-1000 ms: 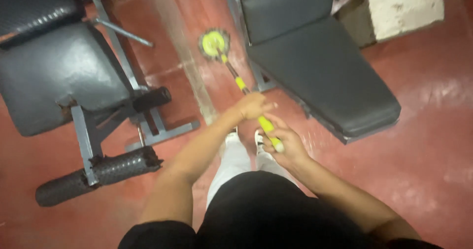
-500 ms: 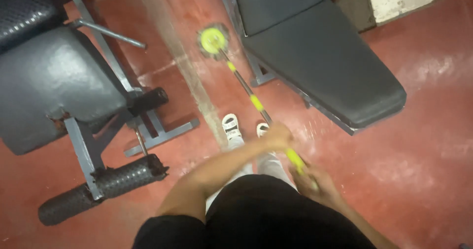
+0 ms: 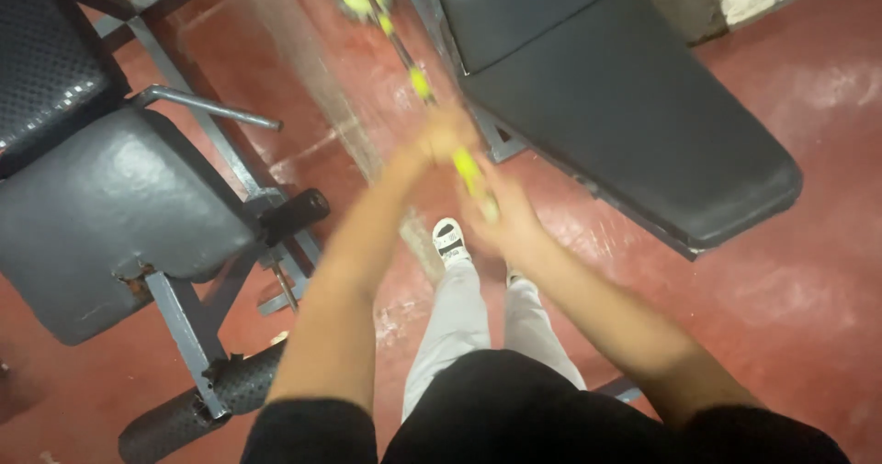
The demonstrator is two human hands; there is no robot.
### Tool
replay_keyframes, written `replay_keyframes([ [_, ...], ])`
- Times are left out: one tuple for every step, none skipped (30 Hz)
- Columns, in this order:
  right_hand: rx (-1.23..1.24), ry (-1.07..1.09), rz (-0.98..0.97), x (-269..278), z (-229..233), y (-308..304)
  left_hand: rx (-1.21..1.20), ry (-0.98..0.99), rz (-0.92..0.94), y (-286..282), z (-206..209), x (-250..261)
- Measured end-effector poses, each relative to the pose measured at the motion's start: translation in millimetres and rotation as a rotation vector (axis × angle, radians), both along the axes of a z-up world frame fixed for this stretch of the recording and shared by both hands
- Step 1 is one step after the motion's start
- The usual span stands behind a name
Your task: The person is mopping the floor around gym equipment.
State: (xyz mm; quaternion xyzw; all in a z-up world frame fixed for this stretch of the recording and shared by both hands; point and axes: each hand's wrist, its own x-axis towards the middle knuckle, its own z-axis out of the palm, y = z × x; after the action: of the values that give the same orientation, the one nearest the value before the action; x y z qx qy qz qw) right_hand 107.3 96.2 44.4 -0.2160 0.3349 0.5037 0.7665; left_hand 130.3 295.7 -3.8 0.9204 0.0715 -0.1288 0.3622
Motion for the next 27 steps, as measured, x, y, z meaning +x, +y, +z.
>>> replay_keyframes([
  [-0.004,0.003,-0.003,17.0,-9.4,25.0,0.049,0.015,0.043,24.2,-7.6,7.7],
  [0.055,-0.072,0.008,33.4,-18.4,49.2,0.098,0.03,0.085,44.2,-10.1,19.7],
  [0.115,-0.151,0.022,51.9,-26.0,72.9,0.147,0.039,0.13,61.3,-7.0,43.6],
  [0.111,-0.153,0.021,53.5,-27.6,77.1,0.143,0.037,0.129,66.1,-24.3,46.1],
  [0.083,-0.122,0.011,55.1,-28.4,82.6,0.244,-0.08,0.17,72.2,-40.3,48.1],
  [0.055,-0.092,0.0,56.3,-28.2,87.8,0.342,-0.196,0.213,78.0,-55.2,49.7],
  [0.059,-0.095,0.003,44.7,-34.3,74.6,0.346,-0.199,0.216,70.9,-54.2,14.2],
  [0.078,-0.138,0.003,33.4,-39.8,61.0,0.305,-0.182,0.156,58.9,-47.5,6.7],
  [0.101,-0.182,0.003,23.5,-45.5,48.8,0.267,-0.167,0.096,39.4,-32.1,15.2],
  [0.108,-0.187,0.005,5.9,-25.1,27.0,0.229,-0.151,0.036,14.1,-28.3,-1.0],
  [0.001,-0.161,0.034,-11.9,-4.6,2.6,0.189,-0.134,-0.022,-13.4,-24.0,-17.8],
  [-0.105,-0.136,0.063,-29.4,15.8,-22.9,0.149,-0.116,-0.079,-41.4,-19.6,-34.2],
  [-0.097,-0.14,0.07,-44.8,8.9,-67.8,0.112,-0.097,-0.133,-70.9,-17.4,-50.3],
  [-0.047,-0.126,0.091,-59.5,1.2,-113.7,0.075,-0.078,-0.188,-102.3,-14.9,-65.4],
  [0.001,-0.109,0.11,-76.1,-7.2,-161.7,0.035,-0.056,-0.244,-136.8,-12.3,-82.1],
  [0.008,-0.109,0.116,-79.1,16.1,-192.2,-0.005,-0.033,-0.299,-158.5,-6.6,-88.8],
  [-0.118,-0.11,0.205,-82.4,39.3,-225.6,-0.048,-0.009,-0.357,-187.8,-1.3,-95.5],
  [-0.244,-0.109,0.294,-85.5,61.7,-260.7,-0.09,0.015,-0.415,-223.4,2.8,-100.7],
  [-0.242,-0.111,0.299,-79.8,62.6,-301.3,-0.089,0.014,-0.409,-252.2,15.2,-98.7],
  [-0.273,-0.049,0.388,-74.2,62.8,-342.7,-0.125,0.094,-0.463,-281.8,27.0,-96.9],
  [-0.306,0.011,0.48,-65.9,63.2,-385.6,-0.163,0.171,-0.513,-313.1,38.5,-93.7],
  [-0.307,0.007,0.489,-58.6,82.6,-403.9,-0.164,0.167,-0.503,-334.9,37.4,-92.6],
  [-0.322,0.029,0.46,-48.1,103.8,-426.2,-0.31,0.008,-0.545,-361.6,36.6,-89.6],
  [-0.336,0.051,0.43,-37.6,124.5,-449.4,-0.452,-0.155,-0.585,-389.6,35.4,-86.4],
  [-0.341,0.041,0.45,-30.6,129.3,-467.9,-0.451,-0.167,-0.565,-412.1,41.5,-86.2],
  [-0.541,-0.1,0.491,-22.7,135.3,-485.7,-0.427,-0.311,-0.503,-434.1,48.7,-84.9],
  [-0.736,-0.242,0.531,-12.3,144.7,-498.4,-0.398,-0.451,-0.438,-451.0,59.8,-81.6],
])
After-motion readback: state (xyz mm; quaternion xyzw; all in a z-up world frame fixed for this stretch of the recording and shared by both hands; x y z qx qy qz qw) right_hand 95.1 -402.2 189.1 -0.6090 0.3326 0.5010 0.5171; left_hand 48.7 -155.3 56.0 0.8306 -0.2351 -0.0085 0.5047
